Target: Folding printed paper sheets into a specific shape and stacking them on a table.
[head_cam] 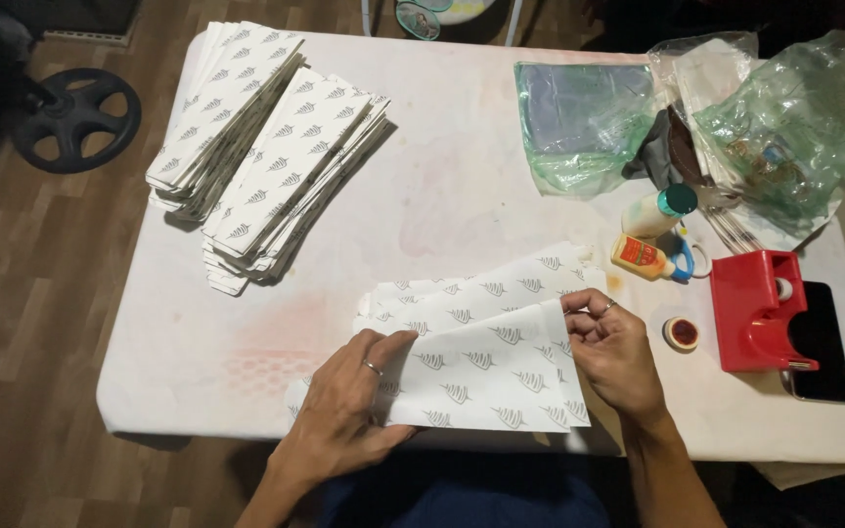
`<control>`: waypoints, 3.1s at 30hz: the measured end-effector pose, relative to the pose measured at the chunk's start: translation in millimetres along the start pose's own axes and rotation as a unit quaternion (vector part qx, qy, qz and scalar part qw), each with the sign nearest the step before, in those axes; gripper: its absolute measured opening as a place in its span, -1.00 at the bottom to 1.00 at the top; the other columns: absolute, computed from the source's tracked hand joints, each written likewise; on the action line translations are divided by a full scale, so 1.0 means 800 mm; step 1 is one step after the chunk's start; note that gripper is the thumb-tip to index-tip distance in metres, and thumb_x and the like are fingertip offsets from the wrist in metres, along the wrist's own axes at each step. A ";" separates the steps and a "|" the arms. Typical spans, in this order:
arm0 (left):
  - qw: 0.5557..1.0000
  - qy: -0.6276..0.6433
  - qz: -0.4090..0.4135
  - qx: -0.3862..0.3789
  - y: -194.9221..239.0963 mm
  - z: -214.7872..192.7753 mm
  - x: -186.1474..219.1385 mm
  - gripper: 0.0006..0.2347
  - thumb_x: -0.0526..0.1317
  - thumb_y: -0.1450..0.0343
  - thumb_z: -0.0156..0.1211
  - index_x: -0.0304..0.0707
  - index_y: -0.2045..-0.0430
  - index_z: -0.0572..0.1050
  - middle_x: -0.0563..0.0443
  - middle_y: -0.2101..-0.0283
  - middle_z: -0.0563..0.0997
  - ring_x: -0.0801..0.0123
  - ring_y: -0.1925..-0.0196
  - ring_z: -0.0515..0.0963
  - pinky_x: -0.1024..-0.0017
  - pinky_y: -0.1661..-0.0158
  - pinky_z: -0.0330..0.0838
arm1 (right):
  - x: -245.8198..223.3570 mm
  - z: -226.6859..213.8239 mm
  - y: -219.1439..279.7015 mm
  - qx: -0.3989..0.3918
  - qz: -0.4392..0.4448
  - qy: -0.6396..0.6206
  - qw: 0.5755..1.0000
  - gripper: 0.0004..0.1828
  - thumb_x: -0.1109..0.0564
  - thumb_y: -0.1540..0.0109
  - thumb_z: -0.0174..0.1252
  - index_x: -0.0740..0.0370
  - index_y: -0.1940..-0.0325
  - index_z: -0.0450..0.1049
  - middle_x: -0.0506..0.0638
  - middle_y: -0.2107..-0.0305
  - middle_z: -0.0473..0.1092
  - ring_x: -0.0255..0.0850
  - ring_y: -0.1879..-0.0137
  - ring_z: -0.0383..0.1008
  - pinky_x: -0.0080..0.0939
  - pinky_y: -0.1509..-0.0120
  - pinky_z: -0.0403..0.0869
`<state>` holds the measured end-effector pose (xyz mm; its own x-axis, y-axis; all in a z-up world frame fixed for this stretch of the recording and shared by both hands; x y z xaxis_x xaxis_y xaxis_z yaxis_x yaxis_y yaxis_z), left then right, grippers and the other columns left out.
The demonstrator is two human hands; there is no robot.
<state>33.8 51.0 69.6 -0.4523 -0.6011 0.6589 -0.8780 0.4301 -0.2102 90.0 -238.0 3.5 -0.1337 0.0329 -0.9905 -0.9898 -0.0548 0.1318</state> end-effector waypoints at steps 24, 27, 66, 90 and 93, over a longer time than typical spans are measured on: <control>0.975 0.213 -0.062 -0.003 0.025 -0.058 -0.065 -0.42 -0.03 -0.38 0.27 -0.20 -0.31 0.32 -0.03 -0.01 0.44 0.28 -0.07 0.45 0.39 -0.12 0.28 | -0.112 -0.028 0.000 0.116 -0.153 0.233 0.953 -0.76 0.28 -0.43 0.04 0.42 -0.13 0.52 0.16 0.00 0.46 -0.16 0.09 0.49 -0.29 -0.04 0.54; 0.976 0.210 0.003 -0.051 -0.027 -0.028 -0.023 -0.44 -0.03 -0.43 0.25 -0.19 -0.32 0.28 -0.04 0.01 0.44 0.30 0.01 0.48 0.40 0.01 0.39 | -0.101 -0.007 -0.001 0.011 -0.128 0.166 0.978 -0.63 0.29 -0.32 0.09 0.34 -0.23 0.46 0.12 -0.15 0.43 -0.13 -0.07 0.53 -0.20 -0.18 0.59; 0.927 -0.274 -0.047 -0.252 -0.127 0.103 -0.016 0.13 -0.14 -0.10 0.68 -0.59 -0.45 -0.10 -0.41 -0.02 0.56 -0.16 -0.09 0.60 -0.14 -0.13 0.38 | -0.038 0.114 -0.051 -0.334 -0.136 0.700 0.617 0.60 0.03 0.28 0.63 -0.17 -0.65 -0.25 0.40 -0.38 0.03 0.50 -0.53 -0.13 0.67 -0.49 -0.33; 0.968 -0.197 -0.124 -0.092 -0.098 0.160 -0.056 -0.41 0.13 -0.56 -0.46 -0.17 -0.49 -0.03 -0.31 -0.55 -0.06 -0.25 -0.56 -0.20 -0.45 -0.33 -0.48 | 0.051 0.092 -0.043 -0.135 -0.173 0.667 0.712 -0.32 -0.29 -0.45 -0.49 -0.14 -0.63 -0.07 -0.02 -0.58 -0.23 0.13 -0.64 -0.44 0.45 -0.53 -0.41; 0.974 -0.174 -0.122 -0.085 -0.093 0.166 -0.062 -0.42 0.12 -0.57 -0.42 -0.15 -0.49 -0.02 -0.30 -0.55 -0.07 -0.24 -0.57 -0.22 -0.45 -0.32 -0.48 | 0.056 0.089 -0.043 -0.136 -0.174 0.671 0.708 -0.34 -0.29 -0.45 -0.47 -0.17 -0.63 -0.06 -0.03 -0.58 -0.21 0.11 -0.65 -0.45 0.41 -0.54 -0.43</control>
<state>100.8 -40.5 -43.1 -0.2845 -0.8783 0.3843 -0.9409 0.3327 0.0638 114.1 -163.6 -42.9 0.4636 -0.8762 -0.1320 -0.8809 -0.4718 0.0383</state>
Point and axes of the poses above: each hand's wrist, its own y-axis away from the middle knuckle, its own z-axis out of the palm, x = y × z, the point moved 9 cm from there along -y, towards the middle knuckle
